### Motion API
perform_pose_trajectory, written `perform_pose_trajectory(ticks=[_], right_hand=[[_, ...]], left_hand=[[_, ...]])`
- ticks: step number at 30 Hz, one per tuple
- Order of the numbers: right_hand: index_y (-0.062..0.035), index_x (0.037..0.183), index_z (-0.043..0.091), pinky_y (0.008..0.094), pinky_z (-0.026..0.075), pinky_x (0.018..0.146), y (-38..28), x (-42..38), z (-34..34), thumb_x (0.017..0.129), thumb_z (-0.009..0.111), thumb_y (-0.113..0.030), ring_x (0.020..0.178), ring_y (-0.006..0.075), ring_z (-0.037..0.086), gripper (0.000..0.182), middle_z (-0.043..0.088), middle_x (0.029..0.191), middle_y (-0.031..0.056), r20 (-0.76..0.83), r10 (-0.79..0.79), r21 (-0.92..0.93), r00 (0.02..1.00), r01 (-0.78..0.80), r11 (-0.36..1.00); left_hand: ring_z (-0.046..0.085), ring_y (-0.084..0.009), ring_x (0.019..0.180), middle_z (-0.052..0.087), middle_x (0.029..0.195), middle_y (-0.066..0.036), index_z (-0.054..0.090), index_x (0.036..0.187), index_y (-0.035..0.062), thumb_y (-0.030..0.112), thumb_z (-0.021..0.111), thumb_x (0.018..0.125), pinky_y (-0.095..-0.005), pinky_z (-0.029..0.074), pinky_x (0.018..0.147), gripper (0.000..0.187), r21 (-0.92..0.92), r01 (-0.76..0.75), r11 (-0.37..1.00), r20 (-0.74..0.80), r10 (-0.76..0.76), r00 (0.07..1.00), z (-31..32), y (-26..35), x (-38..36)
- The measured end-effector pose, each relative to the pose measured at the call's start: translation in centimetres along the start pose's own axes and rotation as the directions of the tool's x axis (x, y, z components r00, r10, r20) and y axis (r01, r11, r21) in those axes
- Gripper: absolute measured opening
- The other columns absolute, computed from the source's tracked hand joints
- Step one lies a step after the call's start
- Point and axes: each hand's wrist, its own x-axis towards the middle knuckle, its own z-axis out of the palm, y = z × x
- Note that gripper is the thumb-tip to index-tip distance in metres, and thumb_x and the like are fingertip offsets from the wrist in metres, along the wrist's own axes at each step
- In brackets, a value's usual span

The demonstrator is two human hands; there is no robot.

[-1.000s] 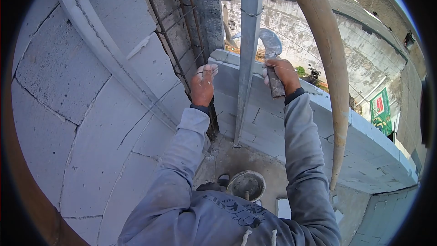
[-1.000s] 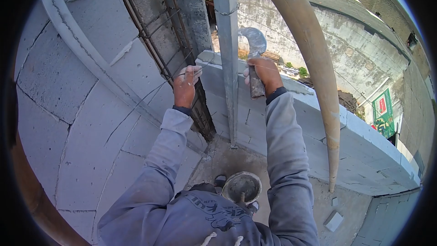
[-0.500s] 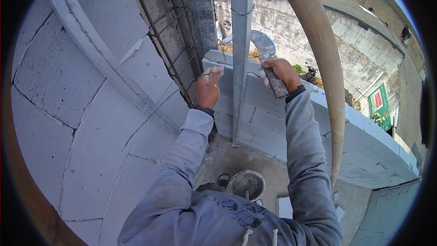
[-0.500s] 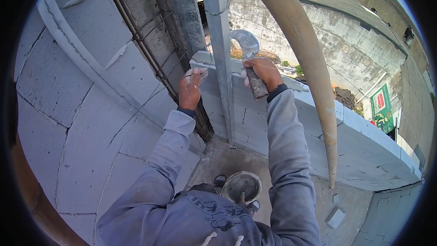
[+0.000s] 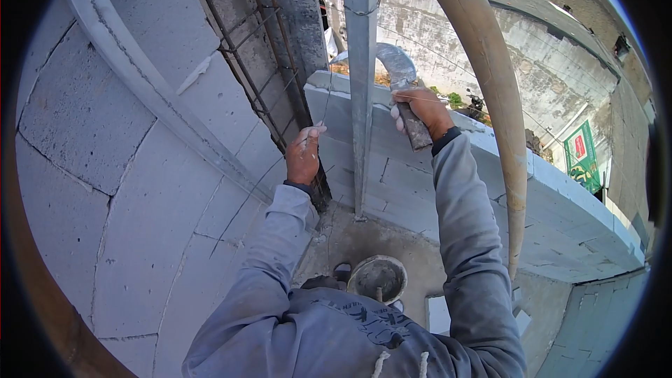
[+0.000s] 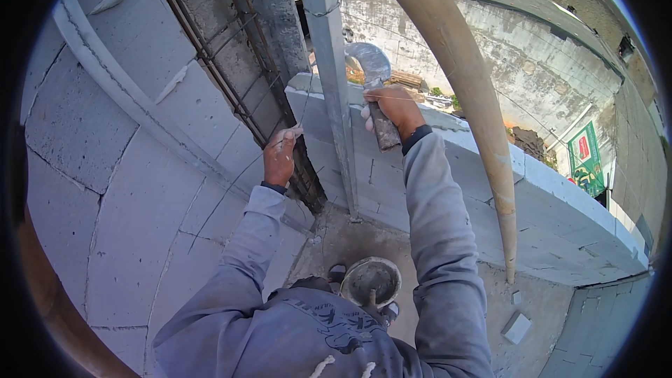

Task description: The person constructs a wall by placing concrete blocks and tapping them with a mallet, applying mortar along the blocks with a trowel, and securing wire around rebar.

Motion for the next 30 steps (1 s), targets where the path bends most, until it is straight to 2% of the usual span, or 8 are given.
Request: perform_pose_trajectory(ticks=[4,8,10,14,19,26,28,30], right_hand=[[0.0028,0.082,0.056,0.0272,0.043,0.039,1.3,-0.6,0.0,0.084,0.053,-0.016,0.042,0.0179,0.055,0.019,0.059,0.062,0.0102,-0.012,-0.044,0.042,0.999,0.045,0.998],[0.0016,0.089,0.051,0.0266,0.042,0.040,3.1,-2.4,0.1,0.085,0.053,-0.017,0.042,0.0169,0.053,0.019,0.058,0.061,0.0090,-0.088,-0.157,0.121,0.984,0.167,0.979],[0.0004,0.092,0.049,0.0265,0.042,0.040,4.1,-3.9,-0.1,0.086,0.052,-0.018,0.043,0.0155,0.053,0.020,0.056,0.061,0.0079,-0.175,-0.275,0.078,0.945,0.292,0.953],[-0.0004,0.093,0.049,0.0253,0.042,0.041,6.6,-5.5,-1.4,0.086,0.053,-0.019,0.044,0.0142,0.053,0.020,0.056,0.062,0.0068,-0.196,-0.312,-0.007,0.930,0.316,0.949],[-0.0007,0.093,0.050,0.0253,0.042,0.041,5.8,-6.0,-2.5,0.086,0.054,-0.020,0.044,0.0140,0.053,0.021,0.056,0.062,0.0066,-0.127,-0.277,-0.133,0.952,0.260,0.956],[-0.0012,0.091,0.050,0.0258,0.042,0.041,6.6,-7.3,0.2,0.086,0.052,-0.020,0.044,0.0147,0.053,0.019,0.057,0.062,0.0083,-0.141,-0.247,0.097,0.959,0.262,0.960],[-0.0012,0.091,0.050,0.0259,0.042,0.041,7.9,-8.2,0.5,0.086,0.051,-0.020,0.044,0.0150,0.053,0.019,0.057,0.062,0.0086,-0.185,-0.252,0.102,0.950,0.273,0.957],[-0.0011,0.091,0.049,0.0261,0.043,0.042,9.5,-9.6,0.4,0.087,0.051,-0.020,0.044,0.0155,0.053,0.019,0.057,0.062,0.0089,-0.258,-0.223,0.098,0.940,0.255,0.962]], left_hand=[[0.059,-0.0201,0.098,0.064,0.102,-0.011,0.061,0.102,-0.0004,0.028,0.042,0.096,-0.0287,0.043,0.087,0.035,-0.101,0.055,0.993,-0.019,-0.057,0.998,-1.1,-0.2,0.3],[0.060,-0.0203,0.095,0.065,0.100,-0.012,0.062,0.101,0.0005,0.028,0.043,0.095,-0.0286,0.043,0.086,0.034,0.050,0.021,0.999,-0.003,-0.021,1.000,-2.1,0.5,0.0],[0.061,-0.0203,0.095,0.065,0.099,-0.012,0.063,0.101,0.0006,0.028,0.043,0.095,-0.0287,0.044,0.086,0.034,0.039,0.019,0.999,-0.005,-0.019,1.000,-2.4,0.5,0.1],[0.058,-0.0189,0.098,0.063,0.105,-0.011,0.060,0.106,-0.0005,0.030,0.043,0.095,-0.0293,0.043,0.088,0.037,0.055,0.034,0.998,0.060,-0.037,0.998,-3.4,0.3,0.1],[0.057,-0.0167,0.098,0.064,0.105,-0.009,0.061,0.104,-0.0015,0.030,0.044,0.095,-0.0278,0.041,0.089,0.037,-0.100,0.111,0.989,0.023,-0.109,0.994,-2.6,-0.2,-0.6],[0.050,-0.0185,0.107,0.057,0.085,-0.006,0.052,0.121,0.0007,0.036,0.035,0.097,-0.0289,0.034,0.095,0.046,-0.087,0.076,0.993,-0.010,-0.078,0.997,-2.4,2.8,-0.2],[0.051,-0.0201,0.101,0.056,0.083,-0.006,0.053,0.120,0.0024,0.040,0.033,0.097,-0.0327,0.033,0.096,0.049,-0.019,-0.093,0.995,0.011,0.093,0.996,-2.2,2.3,-0.1],[0.053,-0.0201,0.086,0.055,0.081,-0.007,0.058,0.111,0.0025,0.042,0.031,0.097,-0.0356,0.030,0.097,0.050,-0.042,-0.085,0.995,0.038,0.087,0.996,-2.1,2.4,0.2]])
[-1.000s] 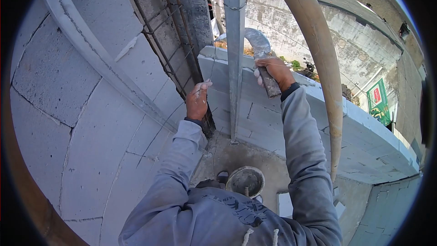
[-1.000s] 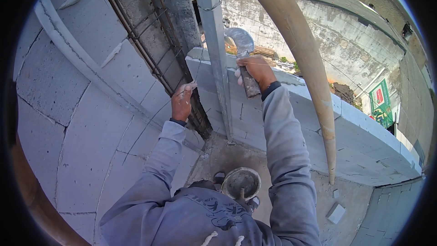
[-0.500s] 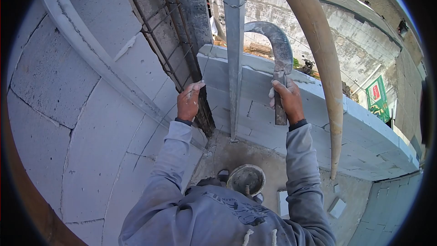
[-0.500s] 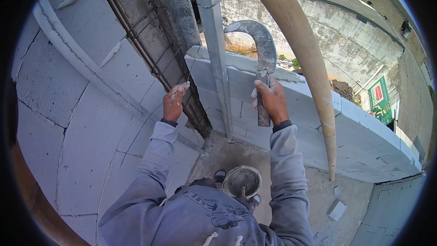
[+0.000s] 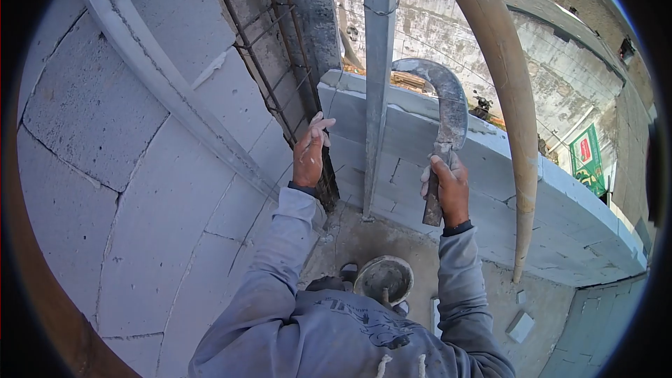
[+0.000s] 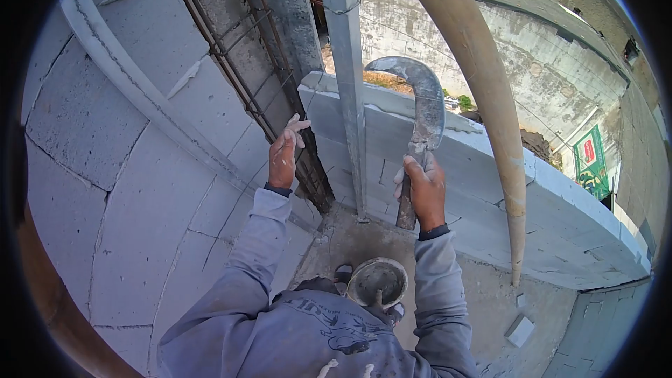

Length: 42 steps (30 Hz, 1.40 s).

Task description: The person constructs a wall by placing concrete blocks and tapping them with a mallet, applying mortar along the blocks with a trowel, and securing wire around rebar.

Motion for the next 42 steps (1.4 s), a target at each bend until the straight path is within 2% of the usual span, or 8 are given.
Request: perform_pose_trajectory(ticks=[5,9,14,18,20,25,29,42], right_hand=[[-0.0010,0.089,0.050,0.0258,0.042,0.043,2.8,-5.0,-1.8,0.087,0.054,-0.019,0.044,0.0140,0.052,0.018,0.056,0.063,0.0078,-0.137,-0.035,-0.041,0.990,0.030,0.999],[0.0003,0.088,0.051,0.0270,0.042,0.046,6.5,-9.7,-4.1,0.086,0.055,-0.018,0.048,0.0130,0.053,0.019,0.057,0.064,0.0061,-0.196,-0.178,-0.269,0.964,0.121,0.955],[-0.0005,0.092,0.054,0.0344,0.043,0.053,5.8,-14.9,-5.0,0.083,0.058,-0.014,0.056,0.0298,0.058,0.016,0.057,0.065,0.0114,-0.077,-0.483,-0.683,0.872,0.307,0.663],[-0.0009,0.092,0.054,0.0395,0.044,0.054,4.3,-15.1,-3.4,0.082,0.058,-0.014,0.061,0.0380,0.057,0.017,0.057,0.066,0.0153,0.058,-0.545,-0.630,0.836,0.454,0.630],[-0.0021,0.090,0.052,0.0430,0.044,0.055,6.7,-15.0,-2.7,0.079,0.060,-0.014,0.063,0.0394,0.057,0.018,0.057,0.067,0.0168,0.104,-0.304,-0.584,0.947,0.306,0.752],[-0.0047,0.087,0.049,0.0454,0.043,0.056,9.0,-14.1,2.1,0.076,0.061,-0.014,0.064,0.0426,0.055,0.019,0.056,0.068,0.0189,0.156,-0.376,-0.579,0.913,0.393,0.714],[-0.0039,0.092,0.047,0.0487,0.043,0.060,10.3,-8.7,7.2,0.078,0.060,-0.015,0.071,0.0448,0.056,0.021,0.057,0.071,0.0217,0.143,-0.421,-0.444,0.896,0.438,0.782],[0.0022,0.094,0.048,0.0457,0.044,0.073,4.6,1.6,17.4,0.077,0.064,-0.036,0.084,0.0444,0.057,0.045,0.059,0.085,0.0272,-0.016,-0.235,-0.269,0.972,0.222,0.937]], left_hand=[[0.055,-0.0268,0.095,0.045,0.065,-0.005,0.048,0.064,0.0076,0.048,0.029,0.095,-0.0383,0.033,0.094,0.054,-0.396,-0.017,0.918,0.085,0.055,0.995,0.4,-0.2,2.1],[0.055,-0.0247,0.078,0.044,0.061,-0.005,0.041,0.059,0.0099,0.046,0.027,0.096,-0.0382,0.038,0.088,0.054,-0.500,0.086,0.862,0.000,-0.100,0.995,0.5,-0.4,0.7],[0.057,-0.0263,0.096,0.061,0.081,-0.014,0.057,0.089,-0.0040,0.048,0.026,0.095,-0.0358,0.039,0.092,0.061,-0.545,0.118,0.830,-0.201,-0.266,0.943,-0.2,-0.5,-1.9],[0.046,-0.0292,0.119,0.051,0.123,-0.020,0.042,0.127,-0.0029,0.029,0.033,0.097,-0.0379,0.031,0.103,0.045,-0.655,0.079,0.751,-0.320,-0.371,0.872,-0.9,0.4,-3.1],[0.044,-0.0288,0.120,0.044,0.131,-0.019,0.042,0.129,-0.0005,0.024,0.037,0.095,-0.0379,0.030,0.103,0.042,-0.596,0.134,0.792,-0.307,-0.379,0.873,-0.9,-1.7,-4.7],[0.061,-0.0216,0.093,0.064,0.100,-0.012,0.058,0.100,0.0045,0.031,0.043,0.093,-0.0347,0.044,0.083,0.031,-0.267,0.644,0.717,0.020,-0.664,0.747,-2.1,-2.4,-6.0],[0.062,-0.0154,0.078,0.066,0.085,-0.006,0.057,0.086,0.0082,0.036,0.041,0.094,-0.0321,0.044,0.075,0.033,-0.195,0.469,0.862,-0.074,-0.489,0.869,-3.3,-1.0,-5.5],[0.061,-0.0129,0.072,0.066,0.080,-0.004,0.052,0.081,0.0091,0.033,0.043,0.094,-0.0277,0.043,0.064,0.028,-0.081,0.604,0.793,-0.013,-0.607,0.795,-4.9,-3.6,-5.5]])
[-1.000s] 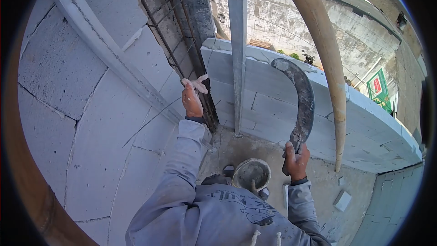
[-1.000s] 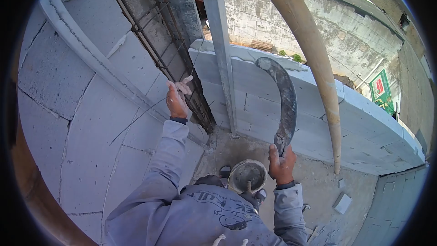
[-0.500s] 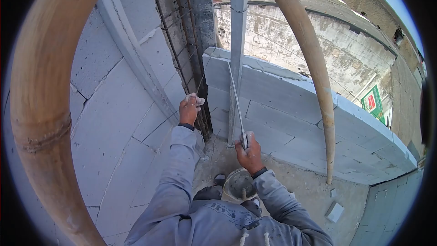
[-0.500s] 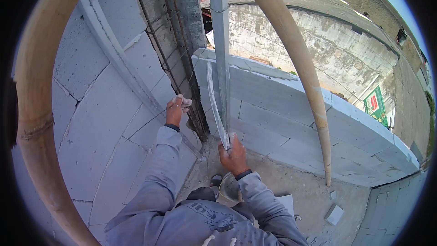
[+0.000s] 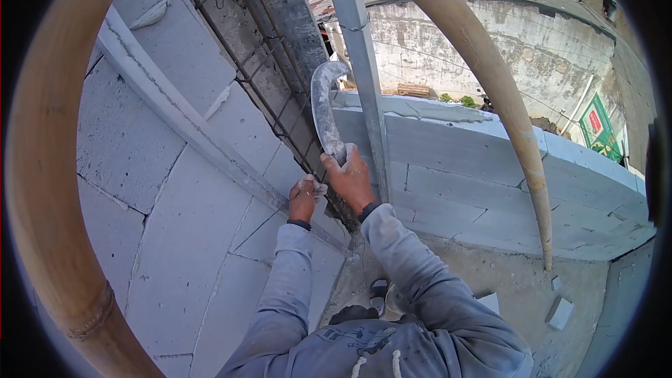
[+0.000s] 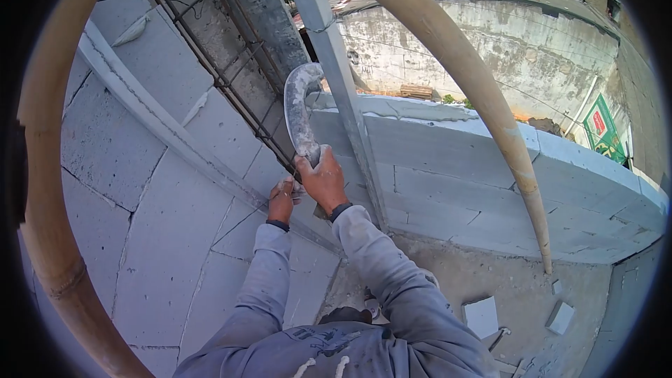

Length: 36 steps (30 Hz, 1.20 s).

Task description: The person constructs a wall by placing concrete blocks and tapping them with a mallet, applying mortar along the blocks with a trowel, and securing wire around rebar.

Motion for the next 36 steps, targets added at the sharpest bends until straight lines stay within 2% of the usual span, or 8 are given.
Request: perform_pose_trajectory(ticks=[9,14,20,23,31,33,34,36], right_hand=[[0.0109,0.099,0.043,0.0433,0.045,0.080,-2.1,4.2,-0.4,0.076,0.062,-0.025,0.091,0.0463,0.056,0.047,0.057,0.094,0.0323,0.021,-0.181,-0.055,0.983,0.182,0.982],[0.0182,0.110,0.028,0.0429,0.046,0.081,-4.9,7.4,-0.3,0.075,0.053,-0.011,0.097,0.0450,0.055,0.052,0.054,0.091,0.0376,0.090,0.005,-0.127,0.996,0.006,0.992],[0.0144,0.120,0.022,0.0431,0.037,0.096,-7.9,10.1,1.1,0.072,0.050,-0.011,0.107,0.0508,0.045,0.061,0.036,0.117,0.0436,0.024,0.060,-0.115,0.998,-0.057,0.992],[0.0039,0.135,0.019,0.0387,0.038,0.096,-6.8,11.7,2.8,0.072,0.053,-0.012,0.109,0.0464,0.047,0.074,0.031,0.125,0.0400,0.025,0.316,-0.063,0.948,-0.314,0.947],[0.0006,0.136,0.022,0.0403,0.042,0.092,-8.4,9.5,3.1,0.074,0.055,-0.015,0.106,0.0410,0.052,0.072,0.034,0.126,0.0355,-0.077,0.204,-0.147,0.976,-0.213,0.966],[0.0016,0.135,0.024,0.0408,0.042,0.091,-6.7,9.0,3.9,0.074,0.054,-0.015,0.105,0.0404,0.053,0.070,0.044,0.120,0.0331,-0.049,0.323,0.024,0.945,-0.322,0.946],[0.0016,0.135,0.024,0.0408,0.042,0.091,-5.9,9.1,4.3,0.074,0.054,-0.015,0.105,0.0404,0.053,0.070,0.044,0.120,0.0331,-0.048,0.331,0.027,0.942,-0.330,0.944],[0.0026,0.135,0.024,0.0416,0.042,0.091,-5.6,9.1,4.7,0.079,0.051,-0.019,0.105,0.0411,0.053,0.066,0.051,0.113,0.0321,-0.042,0.311,0.012,0.949,-0.311,0.950]], left_hand=[[0.061,-0.0116,0.068,0.066,0.075,-0.003,0.051,0.073,0.0113,0.036,0.045,0.093,-0.0266,0.041,0.060,0.033,0.039,0.011,0.999,-0.020,-0.010,1.000,0.4,0.1,0.0],[0.061,-0.0125,0.068,0.064,0.075,-0.002,0.053,0.076,0.0115,0.038,0.044,0.093,-0.0268,0.043,0.059,0.032,0.027,0.048,0.998,0.012,-0.049,0.999,0.1,-0.3,0.3],[0.062,-0.0133,0.071,0.066,0.082,-0.005,0.053,0.076,0.0107,0.038,0.043,0.093,-0.0275,0.045,0.059,0.034,0.075,0.079,0.994,0.061,-0.084,0.995,0.4,-0.6,0.3],[0.061,-0.0122,0.064,0.064,0.074,-0.003,0.052,0.075,0.0117,0.038,0.044,0.092,-0.0273,0.044,0.057,0.032,0.039,0.081,0.996,0.051,-0.083,0.995,0.9,-0.1,-0.3],[0.056,-0.0111,0.062,0.057,0.072,0.000,0.057,0.085,0.0082,0.038,0.047,0.091,-0.0264,0.046,0.057,0.032,-0.073,0.021,0.997,0.097,-0.013,0.995,-2.0,-5.6,4.2],[0.046,-0.0227,0.117,0.049,0.128,-0.010,0.041,0.127,0.0000,0.026,0.023,0.097,-0.0297,0.033,0.100,0.044,0.100,0.099,0.990,0.190,-0.117,0.975,-2.3,-4.9,3.9],[0.046,-0.0227,0.117,0.049,0.128,-0.010,0.041,0.127,0.0000,0.026,0.023,0.097,-0.0297,0.033,0.100,0.044,0.106,0.105,0.989,0.190,-0.124,0.974,-2.3,-4.8,3.8],[0.056,-0.0116,0.067,0.060,0.079,-0.003,0.058,0.092,0.0045,0.035,0.046,0.092,-0.0263,0.047,0.059,0.033,-0.111,-0.014,0.994,0.070,0.021,0.997,-2.3,-4.7,3.8]])
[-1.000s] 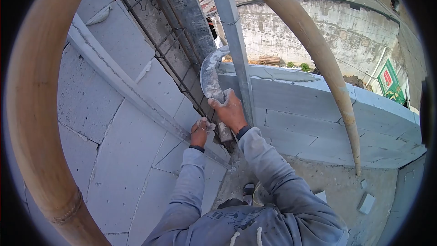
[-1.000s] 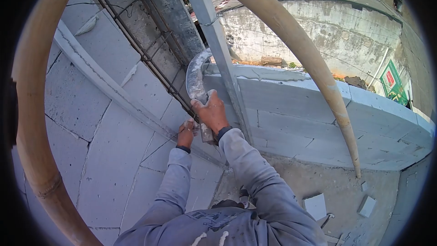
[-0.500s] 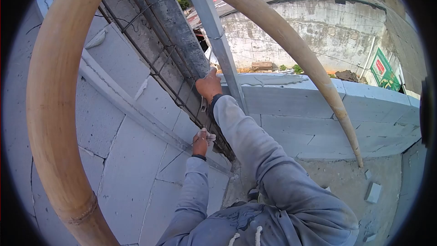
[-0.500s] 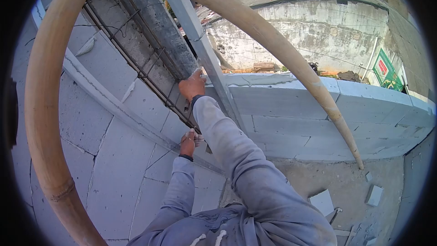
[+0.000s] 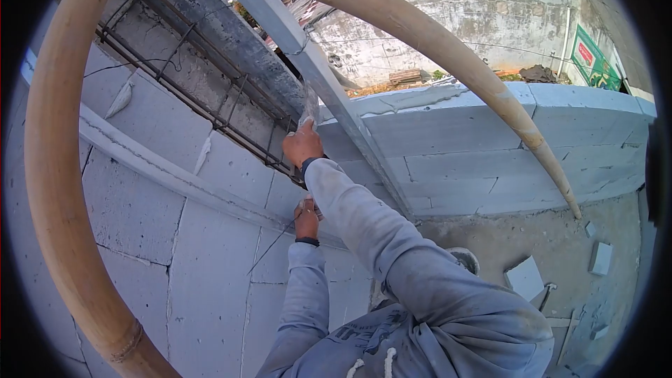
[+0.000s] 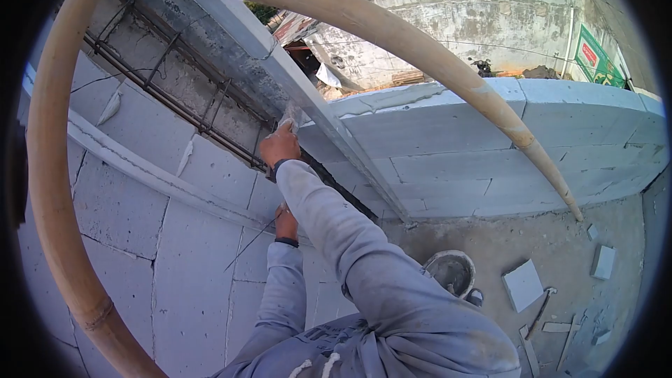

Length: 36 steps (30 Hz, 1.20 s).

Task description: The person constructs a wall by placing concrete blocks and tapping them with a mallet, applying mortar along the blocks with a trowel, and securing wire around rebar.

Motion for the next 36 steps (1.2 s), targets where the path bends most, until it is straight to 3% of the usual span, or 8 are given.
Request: perform_pose_trajectory(ticks=[7,9,12,16,18,25,27,36], right_hand=[[0.0092,0.132,0.023,0.0439,0.042,0.090,-1.8,0.6,0.3,0.089,0.042,-0.027,0.105,0.0445,0.052,0.059,0.052,0.109,0.0345,-0.120,-0.194,0.128,0.974,0.209,0.969],[0.0106,0.130,0.023,0.0445,0.042,0.089,-0.3,2.2,0.6,0.089,0.040,-0.026,0.102,0.0452,0.053,0.058,0.053,0.108,0.0345,-0.077,-0.010,0.192,0.997,0.025,0.981],[0.0102,0.131,0.021,0.0447,0.042,0.089,0.0,3.4,0.6,0.090,0.040,-0.026,0.101,0.0458,0.053,0.058,0.053,0.108,0.0349,0.037,-0.039,0.102,0.999,0.035,0.994],[0.0087,0.127,0.028,0.0440,0.041,0.091,-2.9,0.5,-0.9,0.090,0.040,-0.026,0.104,0.0447,0.052,0.053,0.052,0.110,0.0341,-0.076,-0.167,0.152,0.983,0.177,0.972],[0.0084,0.127,0.028,0.0442,0.040,0.092,-1.7,1.6,-0.4,0.090,0.040,-0.027,0.105,0.0444,0.052,0.053,0.052,0.111,0.0338,-0.076,-0.144,0.176,0.987,0.156,0.972],[0.0085,0.131,0.024,0.0458,0.038,0.093,-0.9,1.9,-0.1,0.091,0.040,-0.029,0.108,0.0441,0.049,0.057,0.050,0.113,0.0342,0.020,-0.058,0.101,0.998,0.055,0.993],[0.0079,0.129,0.030,0.0451,0.038,0.092,-1.9,1.6,-0.3,0.091,0.039,-0.032,0.106,0.0470,0.049,0.056,0.051,0.109,0.0363,-0.067,-0.184,0.141,0.981,0.192,0.971],[0.0100,0.130,0.028,0.0446,0.038,0.092,0.1,1.6,-0.2,0.091,0.038,-0.032,0.107,0.0466,0.048,0.058,0.050,0.111,0.0366,-0.007,-0.065,0.121,0.998,0.065,0.990]], left_hand=[[0.057,-0.0123,0.066,0.060,0.078,-0.003,0.058,0.090,0.0058,0.034,0.047,0.092,-0.0259,0.047,0.058,0.031,0.582,-0.442,0.683,0.078,0.494,0.866,0.2,1.3,-1.3],[0.057,-0.0122,0.064,0.059,0.075,-0.002,0.058,0.087,0.0064,0.034,0.047,0.092,-0.0256,0.047,0.055,0.030,0.368,-0.043,0.929,-0.084,0.079,0.993,1.7,4.6,-3.2],[0.057,-0.0120,0.062,0.059,0.074,-0.002,0.058,0.086,0.0069,0.034,0.048,0.091,-0.0258,0.048,0.053,0.029,0.164,0.029,0.986,-0.123,-0.009,0.992,2.4,5.0,-3.4],[0.057,-0.0122,0.062,0.059,0.073,-0.002,0.056,0.084,0.0079,0.034,0.048,0.092,-0.0259,0.049,0.054,0.029,0.354,-0.207,0.912,0.011,0.217,0.976,1.0,2.7,-1.9],[0.058,-0.0128,0.062,0.059,0.073,-0.003,0.054,0.079,0.0086,0.034,0.047,0.092,-0.0258,0.049,0.054,0.029,0.255,0.016,0.967,-0.159,0.026,0.987,3.1,6.0,-4.2],[0.058,-0.0146,0.061,0.059,0.073,-0.006,0.052,0.079,0.0074,0.032,0.046,0.093,-0.0275,0.050,0.053,0.029,0.302,0.051,0.952,-0.154,-0.004,0.988,3.3,6.5,-4.0],[0.058,-0.0164,0.060,0.059,0.072,-0.007,0.051,0.079,0.0072,0.031,0.045,0.093,-0.0293,0.051,0.053,0.028,0.104,0.021,0.994,-0.145,-0.006,0.989,3.1,6.3,-3.7],[0.056,-0.0176,0.076,0.059,0.085,-0.006,0.048,0.083,0.0094,0.033,0.043,0.094,-0.0294,0.045,0.071,0.027,-0.322,-0.167,0.932,-0.232,0.093,0.968,4.6,10.3,-3.8]])
